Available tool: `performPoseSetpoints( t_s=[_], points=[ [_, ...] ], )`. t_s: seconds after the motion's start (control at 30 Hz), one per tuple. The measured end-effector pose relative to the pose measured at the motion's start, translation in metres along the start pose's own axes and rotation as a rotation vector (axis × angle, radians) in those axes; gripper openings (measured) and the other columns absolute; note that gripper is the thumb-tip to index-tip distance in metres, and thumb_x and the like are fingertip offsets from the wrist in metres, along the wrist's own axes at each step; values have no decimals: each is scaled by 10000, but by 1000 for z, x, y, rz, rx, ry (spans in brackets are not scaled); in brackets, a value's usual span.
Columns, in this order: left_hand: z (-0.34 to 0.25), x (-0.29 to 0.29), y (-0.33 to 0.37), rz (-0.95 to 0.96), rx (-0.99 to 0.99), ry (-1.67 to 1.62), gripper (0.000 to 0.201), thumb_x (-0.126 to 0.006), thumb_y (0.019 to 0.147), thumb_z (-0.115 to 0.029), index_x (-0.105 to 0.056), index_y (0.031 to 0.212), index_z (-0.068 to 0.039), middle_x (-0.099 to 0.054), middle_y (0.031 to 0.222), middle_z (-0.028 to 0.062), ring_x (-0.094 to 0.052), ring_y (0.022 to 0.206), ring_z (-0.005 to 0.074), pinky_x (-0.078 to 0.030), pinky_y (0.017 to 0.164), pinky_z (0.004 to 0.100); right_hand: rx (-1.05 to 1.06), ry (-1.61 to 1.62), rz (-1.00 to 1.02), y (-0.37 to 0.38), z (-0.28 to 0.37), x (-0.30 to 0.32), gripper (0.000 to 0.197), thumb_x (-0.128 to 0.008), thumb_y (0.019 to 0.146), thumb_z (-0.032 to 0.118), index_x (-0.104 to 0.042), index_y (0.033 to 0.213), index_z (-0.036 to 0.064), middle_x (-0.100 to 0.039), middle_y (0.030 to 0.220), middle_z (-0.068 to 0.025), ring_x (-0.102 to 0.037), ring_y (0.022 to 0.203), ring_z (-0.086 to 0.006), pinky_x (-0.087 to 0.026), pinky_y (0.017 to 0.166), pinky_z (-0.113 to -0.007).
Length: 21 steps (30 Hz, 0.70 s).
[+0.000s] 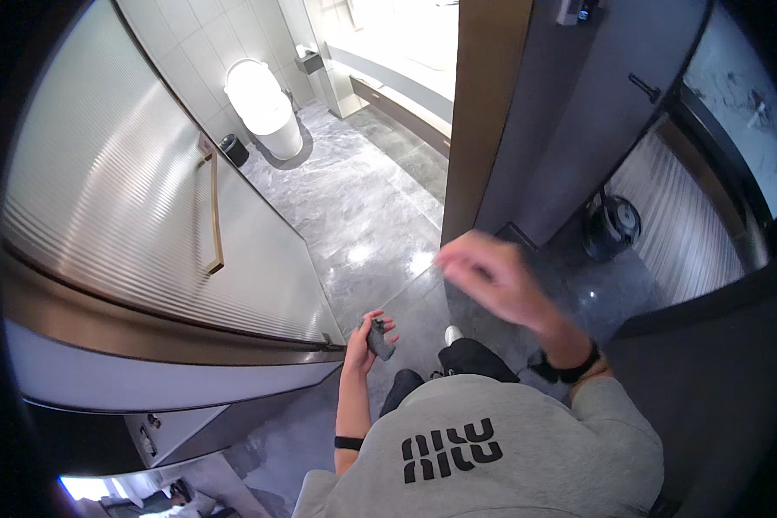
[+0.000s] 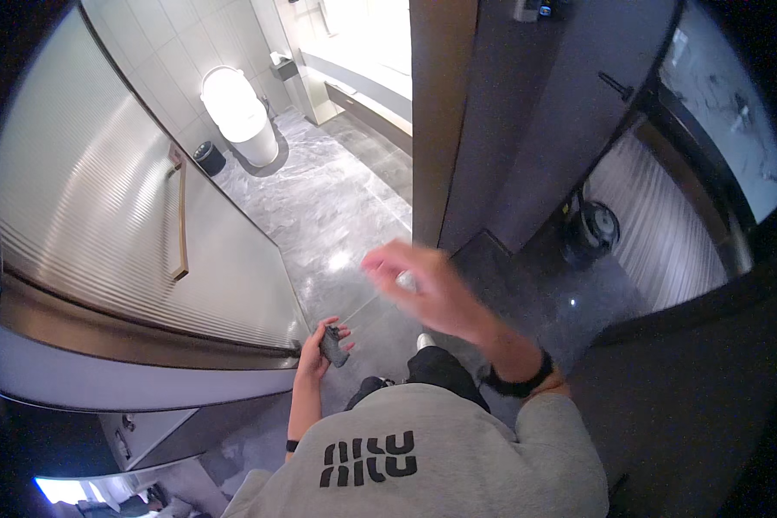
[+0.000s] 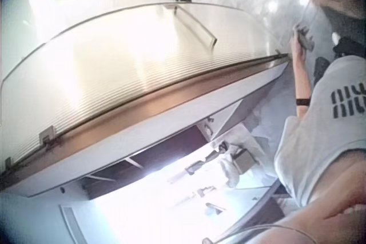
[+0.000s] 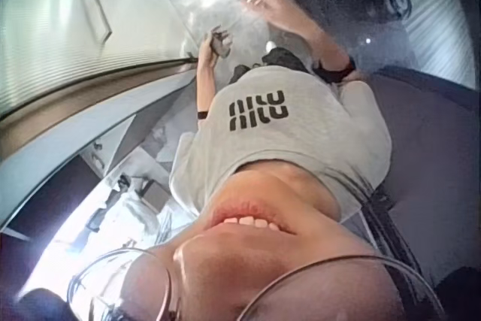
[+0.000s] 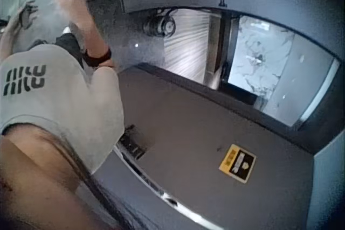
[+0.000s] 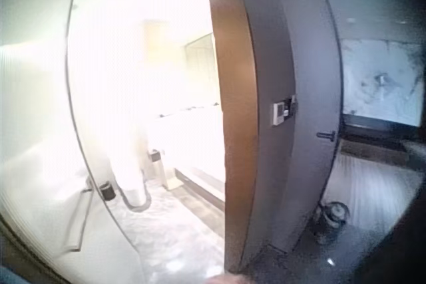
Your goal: The person wets a cloth under a sink faucet, wrings it out, and then wipes a metal door handle and a frosted glass door panel in a bathroom.
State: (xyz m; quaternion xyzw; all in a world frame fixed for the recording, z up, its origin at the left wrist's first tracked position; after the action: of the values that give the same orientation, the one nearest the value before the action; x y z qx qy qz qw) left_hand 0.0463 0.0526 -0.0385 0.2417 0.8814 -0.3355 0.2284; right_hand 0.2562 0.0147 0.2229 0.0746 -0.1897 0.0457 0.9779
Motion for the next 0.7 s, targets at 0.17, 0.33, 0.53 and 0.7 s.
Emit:
performPoseSetpoints(
  t_s=[0.17, 0.33, 0.53, 0.7],
  points=[
    [-86, -108, 17, -55, -320, 67, 472, -353, 985, -395, -409, 1303, -51, -527, 1219, 136, -505, 1136, 242, -422, 963, 394, -201, 263, 303, 40, -125, -70, 444, -612, 884, 261, -507, 1225, -4, -575, 1101, -136, -580, 920, -170, -486, 785, -311],
    [-117, -149, 77, -197, -472, 9, 355, -494, 956, -186, -434, 1272, -37, -576, 1118, 85, -555, 986, 142, -452, 862, 289, -98, 575, 270, 100, -146, -32, 495, -675, 843, 205, -452, 1239, 11, -555, 969, -77, -551, 864, -121, -465, 767, -276],
    [-158, -112, 140, -201, -422, 35, 363, -617, 836, 3, -505, 1181, -5, -594, 1081, 78, -574, 984, 156, -457, 857, 279, -199, 363, 376, 194, -193, 1, 292, -715, 801, 148, -565, 1006, 6, -591, 871, -33, -544, 809, -85, -467, 740, -253],
    [-230, -82, 203, -132, -357, 43, 399, -680, 785, -8, -520, 1150, 11, -603, 1101, 91, -581, 1000, 168, -464, 870, 304, -163, 286, 278, 297, -198, 31, 266, -712, 798, 133, -587, 985, -9, -614, 840, -38, -573, 789, -98, -501, 698, -262]
  ],
)
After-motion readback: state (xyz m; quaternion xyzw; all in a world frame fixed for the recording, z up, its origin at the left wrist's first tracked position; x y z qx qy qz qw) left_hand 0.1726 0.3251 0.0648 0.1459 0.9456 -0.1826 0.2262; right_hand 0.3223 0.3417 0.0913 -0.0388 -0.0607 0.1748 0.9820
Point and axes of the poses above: each hand's wrist, its own y-axis towards the middle knuckle, its own x-axis out of the back of the hand, z = x × y, the point moved 8 cm from there along y, towards the middle knuckle
